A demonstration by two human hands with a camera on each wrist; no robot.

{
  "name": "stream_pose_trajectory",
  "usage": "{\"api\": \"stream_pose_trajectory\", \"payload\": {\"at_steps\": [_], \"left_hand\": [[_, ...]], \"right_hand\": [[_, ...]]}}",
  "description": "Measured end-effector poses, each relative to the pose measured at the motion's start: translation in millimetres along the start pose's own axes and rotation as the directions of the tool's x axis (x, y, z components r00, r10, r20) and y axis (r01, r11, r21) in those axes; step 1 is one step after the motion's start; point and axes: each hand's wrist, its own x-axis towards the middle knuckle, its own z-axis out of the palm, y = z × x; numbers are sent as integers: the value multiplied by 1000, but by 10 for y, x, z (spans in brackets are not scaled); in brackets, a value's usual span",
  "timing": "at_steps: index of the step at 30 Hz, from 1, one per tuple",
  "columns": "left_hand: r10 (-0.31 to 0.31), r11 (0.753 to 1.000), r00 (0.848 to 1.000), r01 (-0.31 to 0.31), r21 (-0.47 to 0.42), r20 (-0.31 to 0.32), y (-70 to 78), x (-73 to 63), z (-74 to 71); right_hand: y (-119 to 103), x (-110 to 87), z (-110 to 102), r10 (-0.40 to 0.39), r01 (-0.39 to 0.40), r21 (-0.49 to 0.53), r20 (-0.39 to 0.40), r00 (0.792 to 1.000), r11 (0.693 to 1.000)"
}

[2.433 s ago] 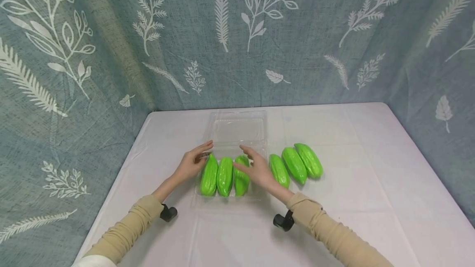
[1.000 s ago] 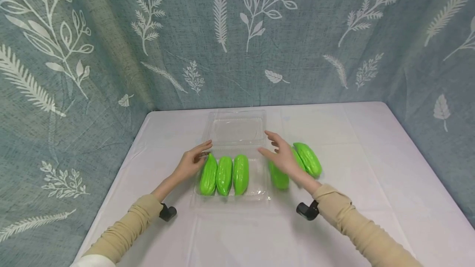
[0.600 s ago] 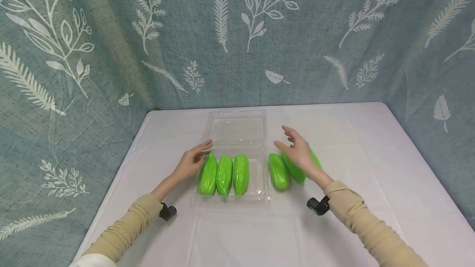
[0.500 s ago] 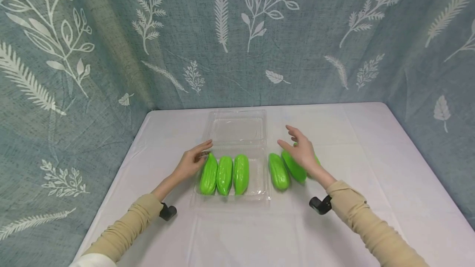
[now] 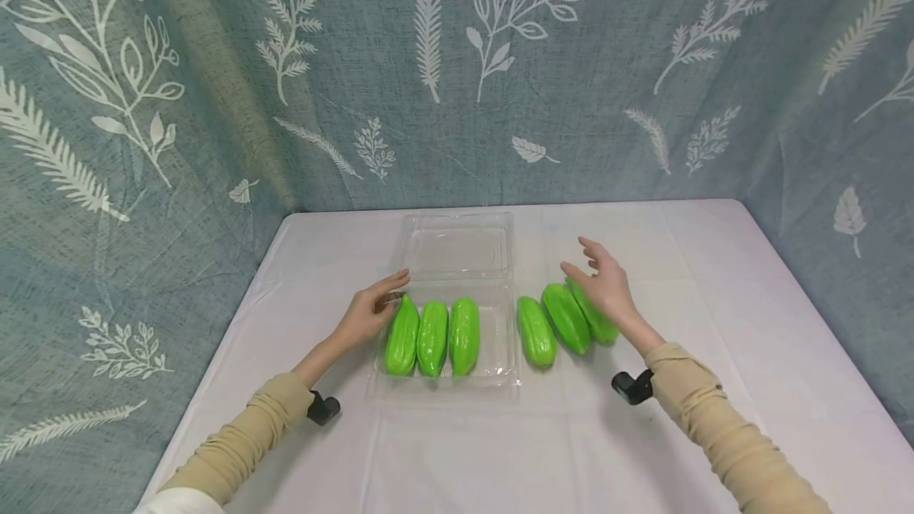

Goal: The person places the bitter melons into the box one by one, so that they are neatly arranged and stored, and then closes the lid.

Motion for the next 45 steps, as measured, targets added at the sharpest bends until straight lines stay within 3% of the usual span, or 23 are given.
{"api": "stream_pose_trajectory", "payload": {"at_steps": [18, 28, 34, 45], "left_hand": [[-3, 1000, 1000, 3, 11, 2, 8, -4, -2], [1, 1000, 1000, -1, 17, 5, -3, 2, -2], [-2, 1000, 1000, 1, 8, 6, -13, -1, 2], [-8, 1000, 1000, 8, -5, 6, -13, 7, 9]], "right_hand": [[213, 85, -142, 50, -50, -52, -6, 999, 997], [372, 129, -104, 93, -79, -110, 130, 987, 991], [428, 99, -113, 67, -33, -146, 232, 970, 989], [532, 84, -78, 23, 26, -169, 285, 958, 985]]}}
